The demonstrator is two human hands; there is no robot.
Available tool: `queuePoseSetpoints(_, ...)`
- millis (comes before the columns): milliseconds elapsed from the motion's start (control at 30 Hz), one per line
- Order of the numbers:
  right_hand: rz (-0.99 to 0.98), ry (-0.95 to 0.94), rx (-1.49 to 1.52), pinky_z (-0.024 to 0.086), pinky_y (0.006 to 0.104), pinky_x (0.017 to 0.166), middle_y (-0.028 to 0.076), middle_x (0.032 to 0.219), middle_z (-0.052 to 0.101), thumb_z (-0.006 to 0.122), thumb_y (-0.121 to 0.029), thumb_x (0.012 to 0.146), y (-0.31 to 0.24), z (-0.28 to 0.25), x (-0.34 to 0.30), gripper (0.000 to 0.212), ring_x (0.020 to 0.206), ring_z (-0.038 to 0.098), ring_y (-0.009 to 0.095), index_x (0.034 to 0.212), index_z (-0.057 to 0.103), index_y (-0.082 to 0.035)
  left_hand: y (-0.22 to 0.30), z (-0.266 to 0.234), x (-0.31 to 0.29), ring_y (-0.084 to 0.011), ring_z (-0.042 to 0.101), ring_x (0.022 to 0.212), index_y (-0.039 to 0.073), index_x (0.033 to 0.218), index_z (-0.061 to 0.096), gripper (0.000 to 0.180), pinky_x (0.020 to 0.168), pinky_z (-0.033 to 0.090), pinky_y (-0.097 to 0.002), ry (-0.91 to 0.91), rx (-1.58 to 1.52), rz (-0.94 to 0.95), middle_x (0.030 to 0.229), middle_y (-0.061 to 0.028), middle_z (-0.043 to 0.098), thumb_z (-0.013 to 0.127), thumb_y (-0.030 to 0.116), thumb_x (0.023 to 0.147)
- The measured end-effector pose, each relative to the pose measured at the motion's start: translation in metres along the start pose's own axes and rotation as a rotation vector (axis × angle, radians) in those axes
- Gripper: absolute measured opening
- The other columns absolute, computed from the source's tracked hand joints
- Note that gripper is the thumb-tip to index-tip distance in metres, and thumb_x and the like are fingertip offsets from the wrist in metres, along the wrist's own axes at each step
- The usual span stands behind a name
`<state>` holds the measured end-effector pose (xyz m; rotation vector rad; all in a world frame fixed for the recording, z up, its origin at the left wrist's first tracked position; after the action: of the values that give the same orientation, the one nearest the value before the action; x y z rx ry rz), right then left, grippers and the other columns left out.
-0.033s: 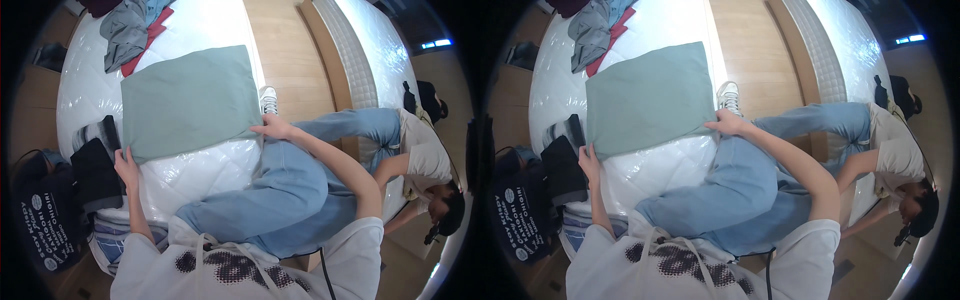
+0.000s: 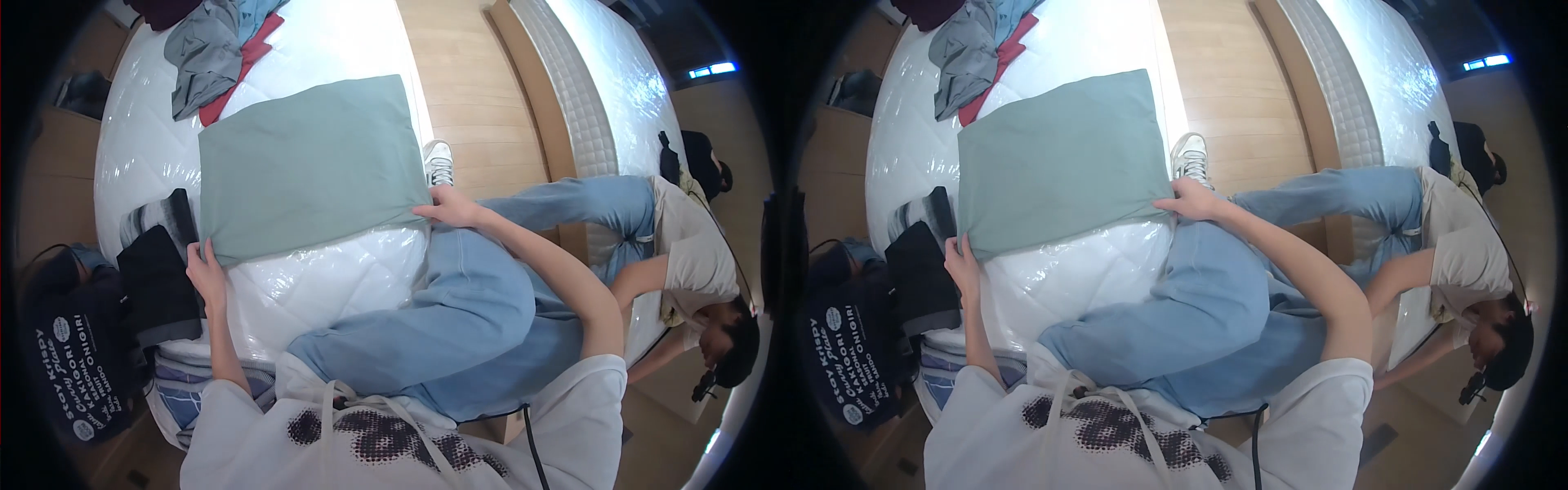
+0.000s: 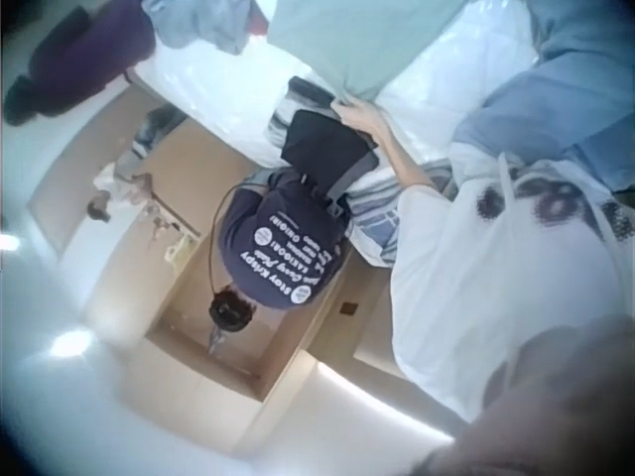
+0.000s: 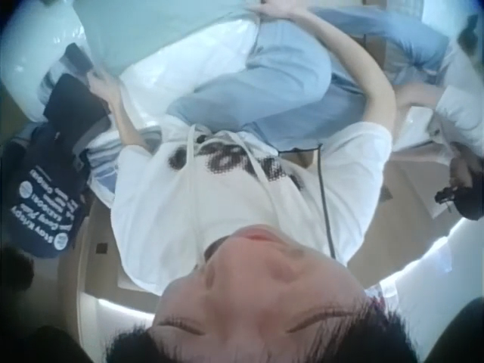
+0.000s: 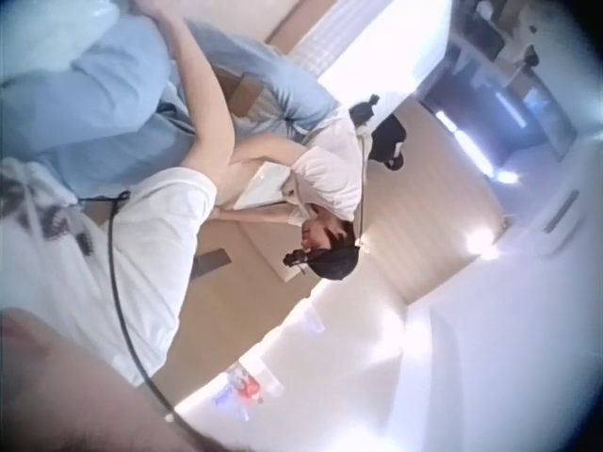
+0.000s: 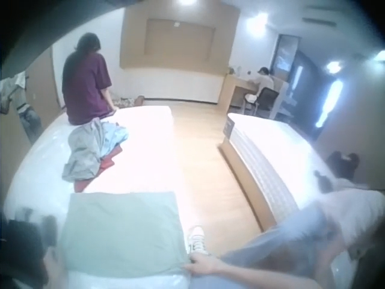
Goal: The person folds a green t-shirt, a pair of grey shorts, and a blue t-shirt by hand on a bed.
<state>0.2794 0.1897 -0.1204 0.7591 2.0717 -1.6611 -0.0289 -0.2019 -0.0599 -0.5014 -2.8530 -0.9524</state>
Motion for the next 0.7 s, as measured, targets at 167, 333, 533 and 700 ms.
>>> queuePoseSetpoints(167,-0.121,0.078,-0.118,0.048,0.0262,0.069,0.004,0.078,0.062,0.065,-0.02,0.089,0.002,-0.009,-0.027,0.026,0.074,0.057,0.01,0.103,0.065,0.003,-0.01,-0.018,0.003,-0.0434,0.059,0.075,-0.002,0.093,0.056,0.024,0.064,0.044,-0.0446,-0.061,0.122,0.07,0.079,-0.0236,0.061,0.057,0.022,0.093)
queuePoseSetpoints(333,-0.08,0.103,-0.389,0.047,0.0273,0.073,0.004,0.079,0.062,0.068,-0.021,0.086,0.009,-0.023,-0.031,0.026,0.075,0.058,0.012,0.098,0.064,0.001,-0.001,-0.006,-0.008,-0.0432,0.06,0.077,-0.001,0.095,0.056,0.022,0.065,0.046,-0.0453,-0.09,0.262,0.18,0.082,-0.0234,0.063,0.057,0.021,0.093)
queuePoseSetpoints(533,0.141,-0.075,-0.007,0.049,0.0268,0.067,0.006,0.081,0.062,0.071,-0.042,0.081,-0.008,-0.033,-0.031,0.042,0.071,0.059,0.013,0.086,0.06,-0.002,-0.036,-0.004,-0.017,-0.0367,0.064,0.073,-0.005,0.092,0.056,0.031,0.068,0.048,-0.042,-0.117,0.135,-0.006,0.078,-0.0207,0.065,0.061,0.026,0.089)
queuePoseSetpoints(700,0.256,0.095,0.113,0.05,0.0284,0.068,0.011,0.086,0.065,0.07,-0.054,0.076,-0.021,-0.033,-0.029,0.061,0.074,0.062,0.017,0.093,0.065,0.005,-0.047,-0.003,-0.017,-0.0174,0.059,0.055,-0.009,0.09,0.061,0.037,0.052,0.047,-0.0324,-0.291,0.022,-0.268,0.068,-0.0102,0.062,0.066,0.027,0.088)
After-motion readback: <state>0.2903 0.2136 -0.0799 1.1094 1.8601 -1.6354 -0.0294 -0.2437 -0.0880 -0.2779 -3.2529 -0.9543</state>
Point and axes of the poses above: each hand's wrist, its own x-axis towards the middle knuckle, its own z-axis out of the palm, y = z × x, the point moved 3 cm from there along x, towards the middle knuckle
